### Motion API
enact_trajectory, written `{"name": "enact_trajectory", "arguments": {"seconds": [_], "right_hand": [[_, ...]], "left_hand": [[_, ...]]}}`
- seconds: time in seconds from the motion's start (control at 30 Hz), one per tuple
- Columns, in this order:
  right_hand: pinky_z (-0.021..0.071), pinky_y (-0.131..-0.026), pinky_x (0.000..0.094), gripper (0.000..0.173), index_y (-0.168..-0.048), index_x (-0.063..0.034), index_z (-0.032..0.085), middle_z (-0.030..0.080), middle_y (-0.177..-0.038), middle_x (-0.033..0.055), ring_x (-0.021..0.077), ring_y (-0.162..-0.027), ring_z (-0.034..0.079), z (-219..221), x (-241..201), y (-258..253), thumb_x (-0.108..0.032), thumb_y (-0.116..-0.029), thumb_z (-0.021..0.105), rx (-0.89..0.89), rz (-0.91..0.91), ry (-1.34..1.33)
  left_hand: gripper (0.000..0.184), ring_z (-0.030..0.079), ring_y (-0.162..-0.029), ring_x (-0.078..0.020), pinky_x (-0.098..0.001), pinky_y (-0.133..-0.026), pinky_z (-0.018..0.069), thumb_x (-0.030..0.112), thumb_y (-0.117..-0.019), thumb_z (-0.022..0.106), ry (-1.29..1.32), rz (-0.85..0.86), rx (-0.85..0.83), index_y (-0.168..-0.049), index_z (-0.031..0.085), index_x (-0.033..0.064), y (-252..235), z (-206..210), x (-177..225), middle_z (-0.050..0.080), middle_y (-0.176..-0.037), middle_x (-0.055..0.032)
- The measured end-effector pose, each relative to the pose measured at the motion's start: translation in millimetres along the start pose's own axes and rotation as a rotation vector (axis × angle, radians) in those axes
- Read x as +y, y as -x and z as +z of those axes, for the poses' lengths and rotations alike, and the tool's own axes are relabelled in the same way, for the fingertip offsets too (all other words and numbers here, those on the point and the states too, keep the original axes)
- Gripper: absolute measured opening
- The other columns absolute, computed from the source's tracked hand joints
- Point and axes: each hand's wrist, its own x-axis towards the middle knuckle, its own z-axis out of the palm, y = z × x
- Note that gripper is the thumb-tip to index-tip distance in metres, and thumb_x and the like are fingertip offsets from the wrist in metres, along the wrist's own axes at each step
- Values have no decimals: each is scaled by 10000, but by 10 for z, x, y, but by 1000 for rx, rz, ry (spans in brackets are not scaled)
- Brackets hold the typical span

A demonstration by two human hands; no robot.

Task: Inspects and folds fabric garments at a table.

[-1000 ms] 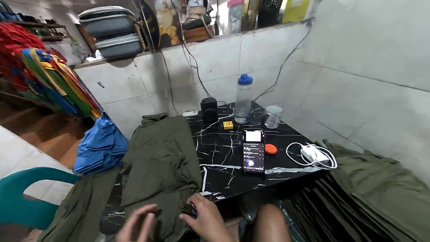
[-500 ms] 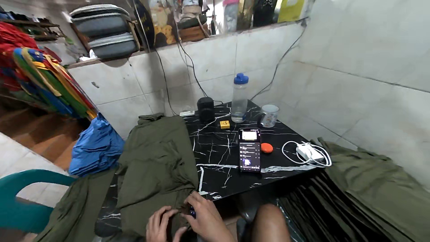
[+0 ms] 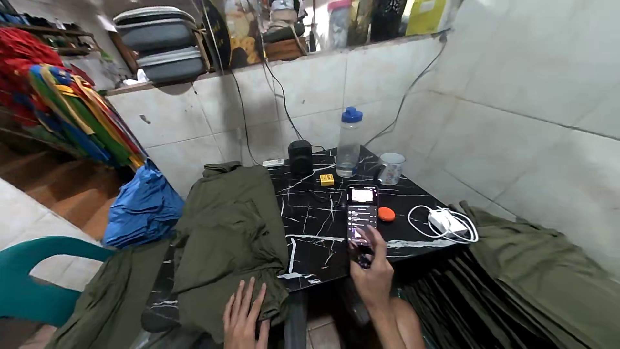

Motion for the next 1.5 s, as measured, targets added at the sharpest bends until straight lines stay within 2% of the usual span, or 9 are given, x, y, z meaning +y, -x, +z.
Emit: {"name": "enact_trajectory", "arguments": {"seconds": [0.17, 0.3, 0.53, 0.73, 0.9, 1.0, 1.07, 1.17, 1.5], "right_hand": [[612, -669, 486, 764, -1501, -19, 435, 716, -1248, 118, 292, -870, 749, -74, 124, -33, -25, -786, 706, -27, 38, 86], [592, -571, 500, 914, -1569, -85, 368, 622, -1428, 113, 294, -754, 741, -94, 178, -28, -20, -729, 724, -49, 12, 92], [604, -601, 440, 830, -1529, -47, 354, 699, -1296, 103, 264, -819, 747, -99, 219, -43, 18, -763, 666, 9, 29, 16], [586, -553, 468, 914, -1582, -121, 319, 642, -1415, 65, 264, -726, 738, -131, 258, -55, 6, -761, 701, -17, 35, 59], [611, -628, 372, 697, -1511, 27, 338, 656, -1328, 175, 228, -864, 728, -188, 213, -138, -51, -896, 655, 164, 56, -93], [532, -690, 325, 543, -1451, 60, 409, 677, -1201, 191, 180, -895, 663, -234, 276, -327, -169, -1001, 606, 276, 189, -128], [540, -883, 401, 432, -1365, 56, 522, 660, -1197, 206, 230, -1035, 660, -270, 363, -482, -209, -1028, 571, 254, 258, -146], [522, -960, 470, 334, -1250, 30, 618, 701, -1090, 179, 252, -1031, 676, -261, 460, -687, -237, -1064, 545, 186, 277, -147], [504, -900, 553, 477, -1167, 23, 673, 695, -1069, 195, 300, -992, 656, -132, 625, -870, -416, -1075, 508, 79, 385, -148]], "left_hand": [[483, 389, -1475, -395, -621, -1190, 243, 261, -930, 586, 8, 0, 142, -1402, 653, 178, -32, 167, -10, 508, -1547, -119], [516, 367, -1487, -393, -632, -1196, 215, 244, -925, 567, -7, 11, 150, -1433, 620, 174, -2, 223, -24, 483, -1564, -133], [499, 383, -1482, -366, -614, -1199, 216, 287, -930, 561, -10, 33, 210, -1415, 637, 195, -1, 284, -70, 513, -1543, -119], [500, 372, -1492, -342, -596, -1206, 206, 300, -944, 540, -14, 46, 228, -1431, 621, 218, 0, 326, -89, 504, -1552, -105], [495, 397, -1477, -348, -601, -1199, 218, 307, -945, 538, -12, 54, 248, -1425, 628, 222, -6, 343, -84, 520, -1540, -98], [505, 406, -1470, -358, -610, -1193, 238, 290, -934, 550, 0, 53, 230, -1427, 629, 218, 16, 335, -91, 518, -1542, -102], [510, 410, -1467, -360, -612, -1189, 245, 288, -935, 547, 11, 57, 220, -1436, 622, 224, 34, 320, -105, 513, -1546, -98], [513, 410, -1468, -352, -602, -1192, 246, 286, -938, 543, 29, 67, 230, -1444, 614, 235, 57, 321, -126, 518, -1543, -87], [530, 424, -1450, -390, -629, -1175, 258, 246, -904, 578, 100, 67, 223, -1431, 629, 228, 69, 324, -130, 532, -1528, -108]]}}
